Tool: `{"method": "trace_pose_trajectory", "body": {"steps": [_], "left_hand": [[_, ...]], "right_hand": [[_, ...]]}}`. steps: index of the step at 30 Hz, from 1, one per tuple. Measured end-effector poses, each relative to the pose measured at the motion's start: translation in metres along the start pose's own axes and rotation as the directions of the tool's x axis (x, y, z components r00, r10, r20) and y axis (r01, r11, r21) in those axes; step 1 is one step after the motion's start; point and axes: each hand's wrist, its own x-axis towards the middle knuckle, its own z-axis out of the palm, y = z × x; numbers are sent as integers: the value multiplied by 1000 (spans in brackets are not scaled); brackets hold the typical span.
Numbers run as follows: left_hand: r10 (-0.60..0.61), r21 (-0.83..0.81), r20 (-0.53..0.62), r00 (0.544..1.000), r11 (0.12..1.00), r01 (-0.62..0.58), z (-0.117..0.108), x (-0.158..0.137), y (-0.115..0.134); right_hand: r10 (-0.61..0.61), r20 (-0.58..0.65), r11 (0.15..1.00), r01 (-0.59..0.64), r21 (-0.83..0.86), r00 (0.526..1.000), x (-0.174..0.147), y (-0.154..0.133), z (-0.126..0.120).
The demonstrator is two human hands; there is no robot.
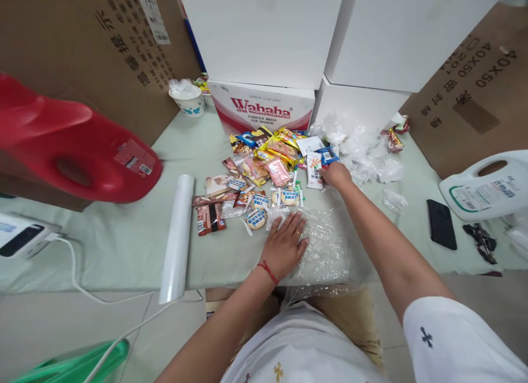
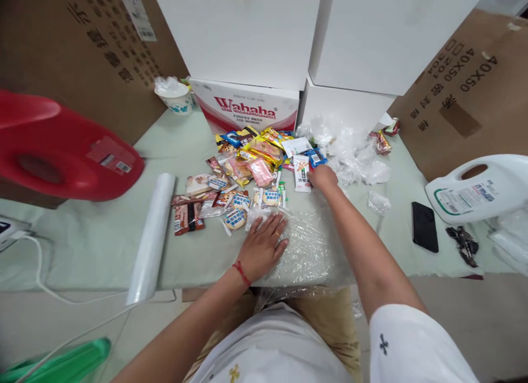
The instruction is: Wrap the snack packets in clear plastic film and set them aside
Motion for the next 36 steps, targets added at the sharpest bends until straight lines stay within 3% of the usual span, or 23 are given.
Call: {"method": "trace_pose_trajectory", "body": {"steps": [4, 8, 9, 11, 14, 17, 20, 23, 24, 26, 28, 30, 31, 32, 36], "left_hand": [[-2, -46, -12, 1000, 999, 2, 2, 0, -1], [-6, -66, -22, 1000, 998, 4, 3, 0, -2], [-6, -70, -24, 1000, 998, 5, 3, 0, -3], [-7, -78, -26, 1000, 997, 5, 2, 0, -3], [2, -78, -11, 1000, 997, -2, 0, -1, -5], [3, -61, -5, 1000, 998, -4, -2, -1, -7], [17, -40, -16, 1000, 999, -18, -2, -2, -7], [13, -25, -24, 1000, 1000, -14, 2, -2, -6], [4, -20, -15, 1000, 1000, -4, 4, -1, -5], [-40, 1, 11, 999, 999, 40, 10, -1, -3], [-88, 21, 34, 996, 996, 87, 15, -1, -2], [-101, 23, 52, 993, 995, 100, 18, -2, -1], [-84, 14, 60, 995, 996, 83, 17, -3, -1], [-51, 5, 60, 997, 999, 51, 16, -3, -1], [87, 0, -2, 996, 996, -87, 7, -6, -3]], "right_hand": [[-54, 37, 998, 54, -18, 998, -34, 54, -18], [-277, -42, 940, 280, 193, 960, -109, 101, -30], [-369, -65, 899, 374, 229, 927, -129, 107, -29], [-575, -49, 787, 569, 239, 817, -163, 112, -22], [-750, 104, 661, 734, 157, 653, -187, 105, 1], [-745, 217, 655, 754, 59, 630, -179, 97, 18], [-774, 180, 631, 762, 142, 607, -158, 77, 14], [-837, 30, 539, 813, 222, 547, -143, 27, 7], [-861, -16, 495, 844, 205, 508, -141, 4, 9], [-921, -80, 370, 922, 115, 380, -141, -44, 20], [-973, -17, 230, 973, -23, 230, -142, -84, 38], [-984, 89, 141, 984, -113, 151, -137, -104, 55], [-981, 117, 137, 981, -136, 153, -131, -104, 60], [-976, 116, 167, 975, -148, 185, -123, -99, 63], [-892, -68, 451, 888, -94, 446, -82, -53, 42]]}}
